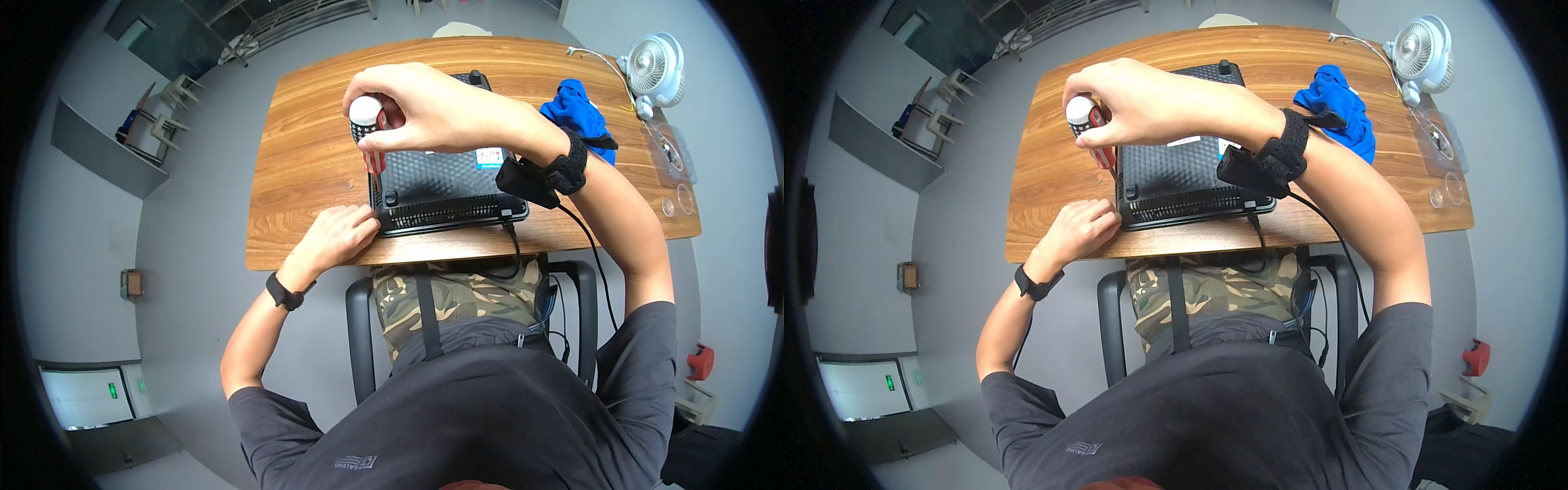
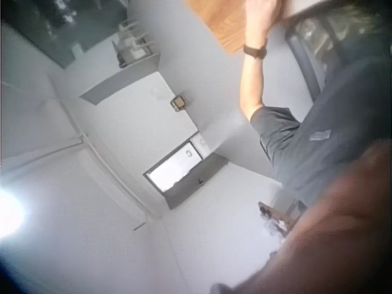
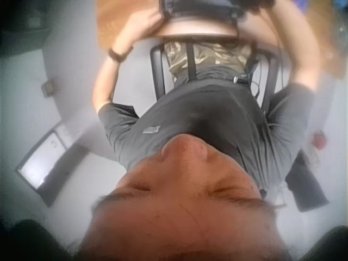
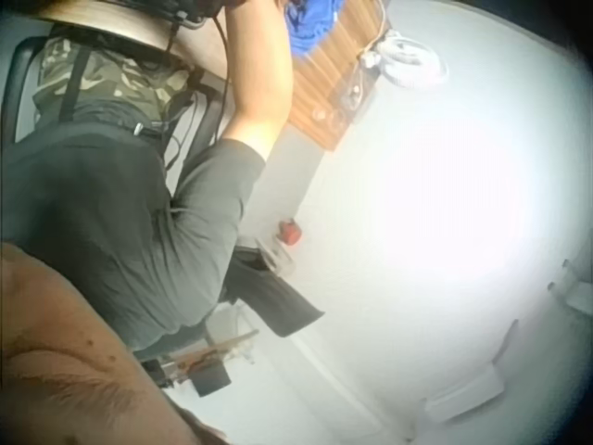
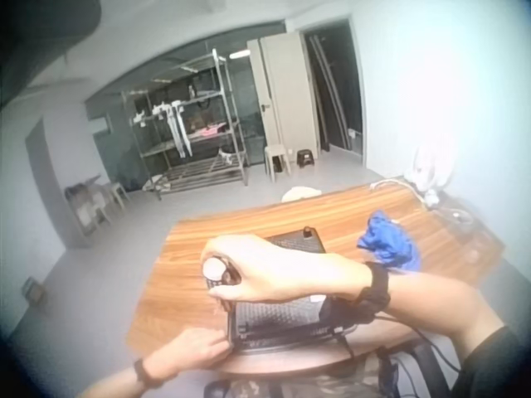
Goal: The person wipes the top surface of a portable induction cooktop with a blue cloth, then flips it over. Using a screwdriver, they remove multiple screws from the bottom casing and lift off the cover to reveal the internal fan and components.
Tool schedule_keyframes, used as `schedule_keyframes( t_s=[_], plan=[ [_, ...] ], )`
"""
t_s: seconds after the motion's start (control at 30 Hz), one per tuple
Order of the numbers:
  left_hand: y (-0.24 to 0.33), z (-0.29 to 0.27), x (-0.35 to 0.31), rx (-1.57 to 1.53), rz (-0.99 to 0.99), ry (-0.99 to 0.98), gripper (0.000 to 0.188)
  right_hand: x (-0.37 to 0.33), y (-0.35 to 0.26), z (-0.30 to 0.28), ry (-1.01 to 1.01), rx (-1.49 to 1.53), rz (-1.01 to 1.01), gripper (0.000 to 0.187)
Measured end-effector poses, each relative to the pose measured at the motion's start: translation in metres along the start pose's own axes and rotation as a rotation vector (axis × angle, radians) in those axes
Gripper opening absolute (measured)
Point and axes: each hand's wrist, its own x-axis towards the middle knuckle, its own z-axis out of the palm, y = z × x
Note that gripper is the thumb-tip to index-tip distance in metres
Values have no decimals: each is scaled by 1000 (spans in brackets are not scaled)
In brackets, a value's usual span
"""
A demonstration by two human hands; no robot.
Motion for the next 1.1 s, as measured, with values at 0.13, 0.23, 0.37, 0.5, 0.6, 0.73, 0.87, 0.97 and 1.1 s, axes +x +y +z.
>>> schedule_keyframes(
  t_s=[0.13, 0.23, 0.37, 0.5, 0.6, 0.73, 0.87, 0.97, 1.1],
  plan=[
    [1, 6, -1, 121, 55, -9, 15, -4, 3, 0, 15, -9, -10, 36],
    [3, 6, -2, 187, 77, -3, 15, -5, 5, 0, 18, -14, -11, 36],
    [2, 10, -2, 243, 100, 20, 16, -7, 6, 0, 9, -7, 3, 37],
    [2, 12, -6, 264, 110, -5, 17, -9, 7, 0, 7, 4, 15, 37],
    [0, 8, -3, 262, 130, -27, 17, -12, 11, 0, 5, -57, -19, 38],
    [-2, -2, 0, 91, 62, 17, 18, -14, 11, -2, 1, 8, 19, 36],
    [-10, -21, 4, -8, -105, 1, 14, -16, 11, -5, 35, 18, 17, 34],
    [-31, -30, 6, -88, -303, -118, 10, -18, 12, -7, 50, -3, 3, 35],
    [-49, -26, 7, -146, -417, -270, 8, -22, 6, -12, 55, -8, 23, 36]
  ],
)
